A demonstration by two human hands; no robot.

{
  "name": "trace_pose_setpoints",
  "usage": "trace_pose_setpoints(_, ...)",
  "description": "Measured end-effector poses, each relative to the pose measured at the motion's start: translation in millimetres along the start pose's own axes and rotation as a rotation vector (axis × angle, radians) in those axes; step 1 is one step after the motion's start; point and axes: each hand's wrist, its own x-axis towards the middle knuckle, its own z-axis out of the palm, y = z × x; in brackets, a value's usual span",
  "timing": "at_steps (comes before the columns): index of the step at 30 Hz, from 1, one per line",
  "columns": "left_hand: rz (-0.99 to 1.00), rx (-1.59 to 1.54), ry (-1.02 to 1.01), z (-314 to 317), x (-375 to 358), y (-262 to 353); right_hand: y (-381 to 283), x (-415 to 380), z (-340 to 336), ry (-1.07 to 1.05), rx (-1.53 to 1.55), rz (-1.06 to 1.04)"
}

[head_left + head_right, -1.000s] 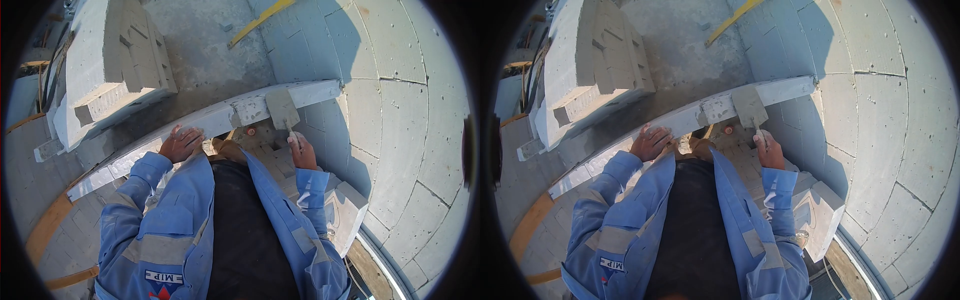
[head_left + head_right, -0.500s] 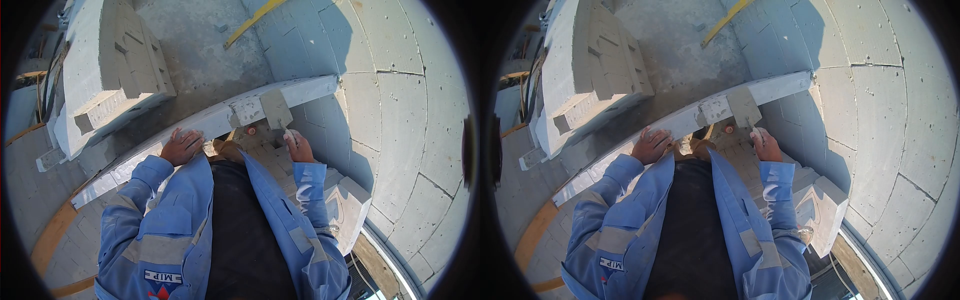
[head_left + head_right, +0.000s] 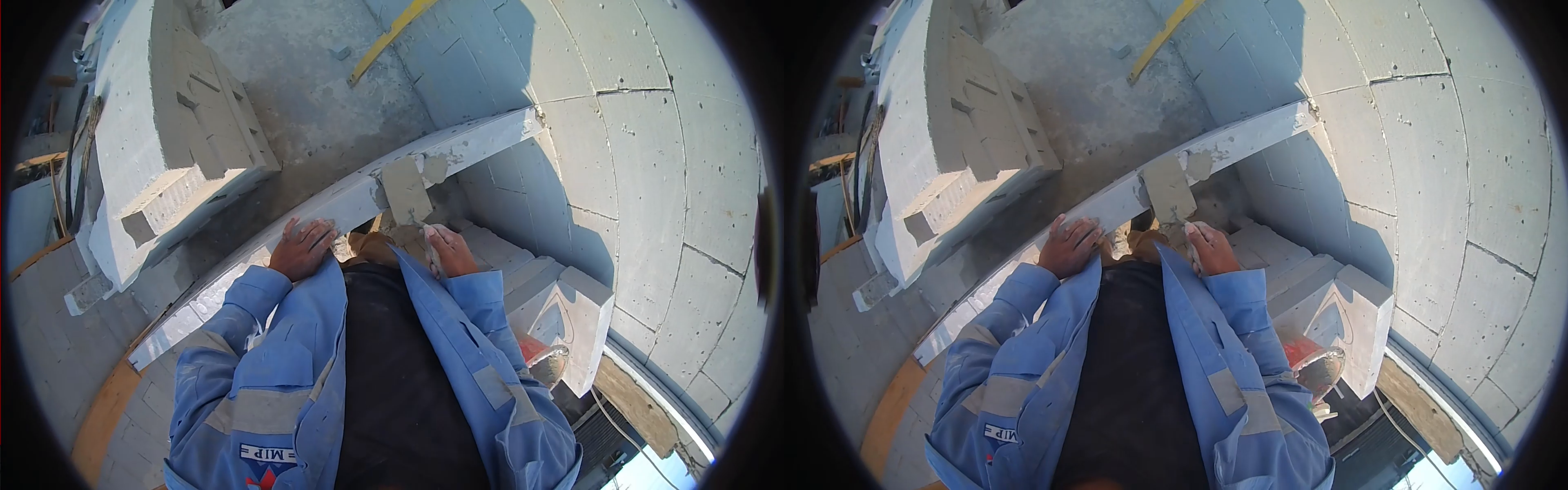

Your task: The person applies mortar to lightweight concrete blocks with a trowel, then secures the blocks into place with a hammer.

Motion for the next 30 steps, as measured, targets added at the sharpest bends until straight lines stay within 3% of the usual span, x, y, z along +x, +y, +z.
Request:
trace_pose_setpoints(3,0.004,-0.006,-0.008,0.4,0.7,0.9,3.0,-5.1,13.6,-0.080,-0.057,-0.143)
trace_pose_setpoints(5,0.004,0.003,-0.018,1.8,-0.3,-3.4,-5.5,-12.5,1.4,0.014,-0.208,-0.087)
trace_pose_setpoints(7,0.005,-0.008,-0.028,-3.0,1.8,-1.4,22.2,12.8,-27.6,0.247,-0.428,-0.330)
trace_pose_setpoints(9,0.006,-0.034,-0.044,-2.8,2.3,-0.9,2.8,19.2,-59.8,0.206,-0.282,-0.176)
trace_pose_setpoints(11,0.015,-0.050,-0.058,-3.1,0.2,-2.6,-3.7,28.1,-77.3,0.393,-0.175,-0.172)
trace_pose_setpoints(15,0.011,-0.073,-0.041,-3.7,-1.6,-4.1,-12.1,24.5,-65.7,0.451,-0.070,-0.074)
trace_pose_setpoints(17,0.005,-0.088,-0.041,-4.7,1.2,-2.2,-4.3,12.2,-27.0,0.198,0.087,-0.069)
trace_pose_setpoints(19,0.008,-0.089,-0.036,-6.1,0.9,-2.7,-6.3,-6.7,15.9,0.021,-0.038,-0.066)
trace_pose_setpoints(23,0.024,-0.104,-0.028,-4.3,2.9,-4.7,8.3,-12.0,38.4,-0.066,-0.155,-0.140)
trace_pose_setpoints(25,0.016,-0.131,-0.043,-6.5,0.7,-4.7,42.7,14.6,20.5,0.273,-0.468,-0.697)
trace_pose_setpoints(27,0.021,-0.145,-0.051,-5.7,0.3,-4.8,15.1,12.2,-13.6,0.265,-0.353,-0.315)
trace_pose_setpoints(29,0.032,-0.158,-0.065,-6.0,-0.7,-4.6,-7.2,15.8,-40.9,0.319,-0.160,-0.072)
trace_pose_setpoints(30,0.021,-0.161,-0.075,-6.7,0.0,-4.4,-10.6,18.6,-42.2,0.329,-0.143,-0.066)
